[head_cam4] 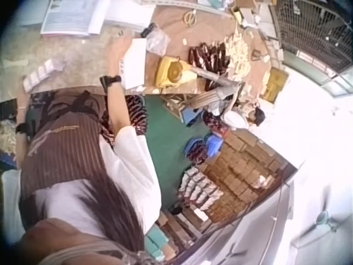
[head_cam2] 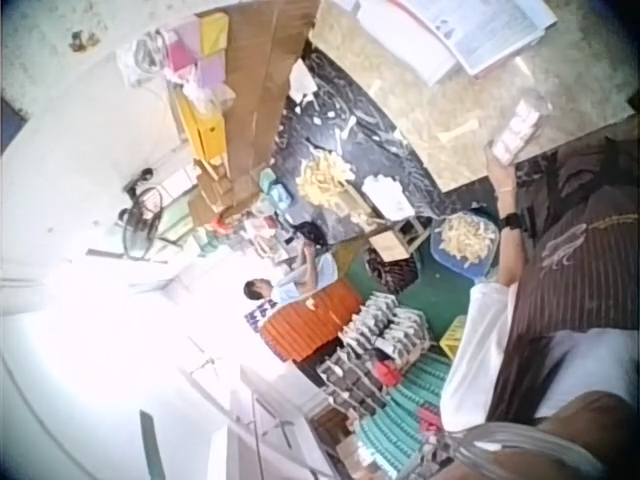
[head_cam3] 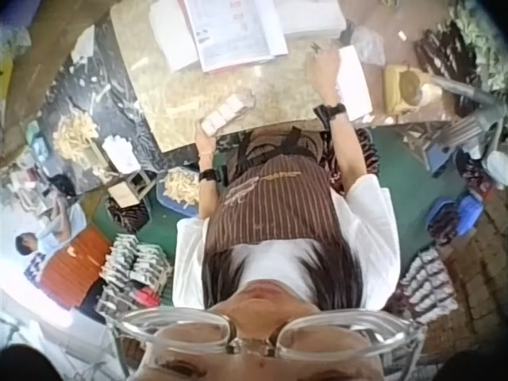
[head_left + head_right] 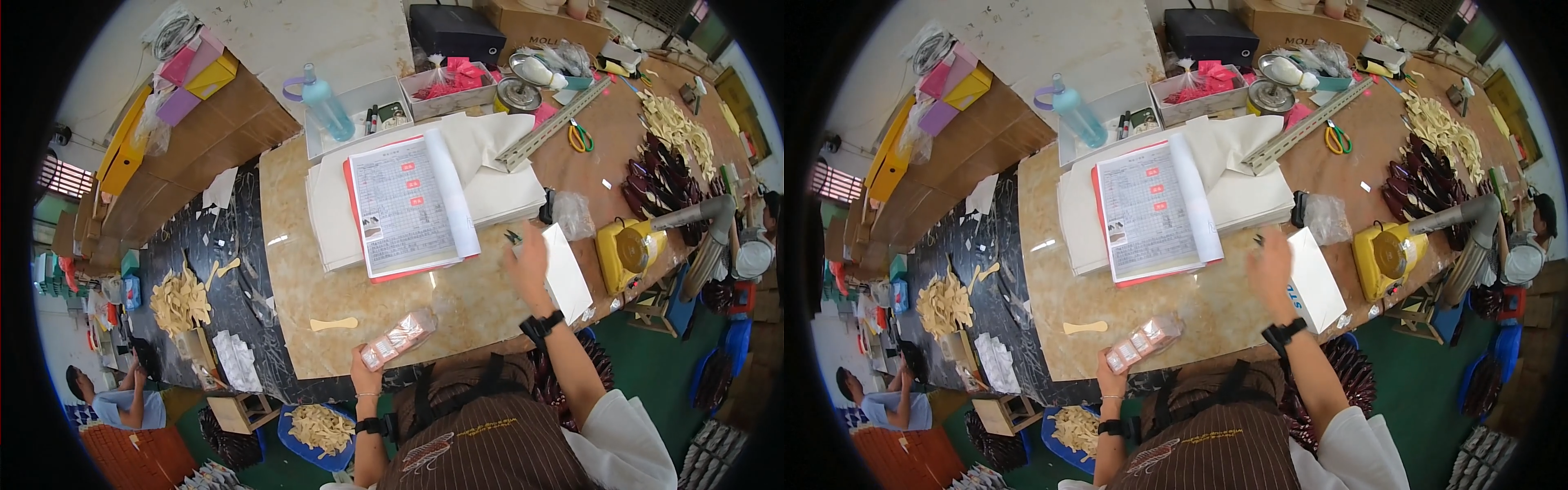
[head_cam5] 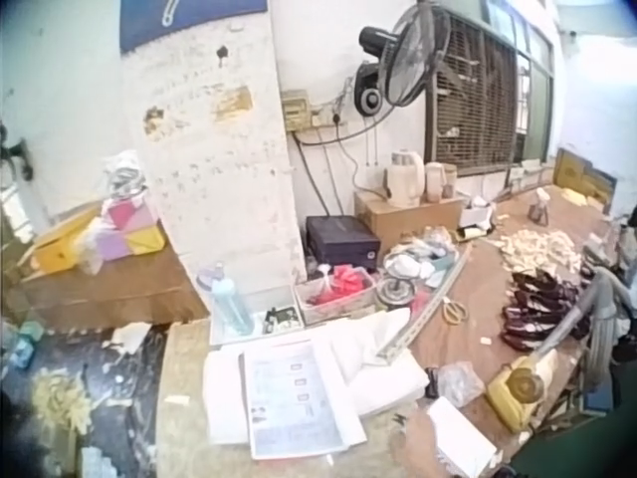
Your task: Organizing shoe components, checking a logbook, and preparing items in a bag within a manufacturing environment.
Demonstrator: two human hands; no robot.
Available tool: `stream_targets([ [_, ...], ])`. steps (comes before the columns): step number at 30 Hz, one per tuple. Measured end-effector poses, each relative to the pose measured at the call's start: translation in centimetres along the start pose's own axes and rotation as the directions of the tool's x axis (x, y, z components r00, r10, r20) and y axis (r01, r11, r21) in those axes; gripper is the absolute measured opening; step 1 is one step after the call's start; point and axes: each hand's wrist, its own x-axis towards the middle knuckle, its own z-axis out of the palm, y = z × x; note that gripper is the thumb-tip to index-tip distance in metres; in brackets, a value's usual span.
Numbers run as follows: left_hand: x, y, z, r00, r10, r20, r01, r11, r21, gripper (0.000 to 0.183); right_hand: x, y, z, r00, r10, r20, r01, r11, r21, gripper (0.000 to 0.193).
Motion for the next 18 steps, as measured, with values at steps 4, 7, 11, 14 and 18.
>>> stream_targets([
  [4, -0.1, 0.7, 0.0, 1.0, -0.02, 0.009, 0.019, 0.999, 0.048, 0.051, 4.8, -7.4, 2.9, 0.995, -0.089, -0.051, 0.087, 0.995, -0.04, 0.063],
  [7, -0.3, 0.5, 0.1, 0.998, -0.064, 0.02, 0.064, 0.998, 0.017, 0.053, 7.4, -10.1, 4.3, 0.978, 0.118, 0.174, -0.109, 0.992, -0.06, 0.068],
  [11, -0.1, 0.1, 0.6, 0.998, -0.054, 0.01, 0.054, 0.998, -0.018, 0.054, 9.1, -6.6, 7.9, 0.967, 0.201, 0.155, -0.205, 0.979, 0.013, 0.068],
  [14, 0.2, 0.0, 0.6, 0.998, -0.06, 0.018, 0.06, 0.998, 0.001, 0.054, 9.7, -5.2, 8.1, 0.973, 0.145, 0.179, -0.159, 0.985, 0.068, 0.059],
  [18, 0.4, 0.3, 0.0, 0.998, -0.061, 0.014, 0.061, 0.998, -0.009, 0.055, 10.5, -5.1, 7.1, 0.906, 0.236, 0.351, -0.318, 0.927, 0.198, 0.053],
])
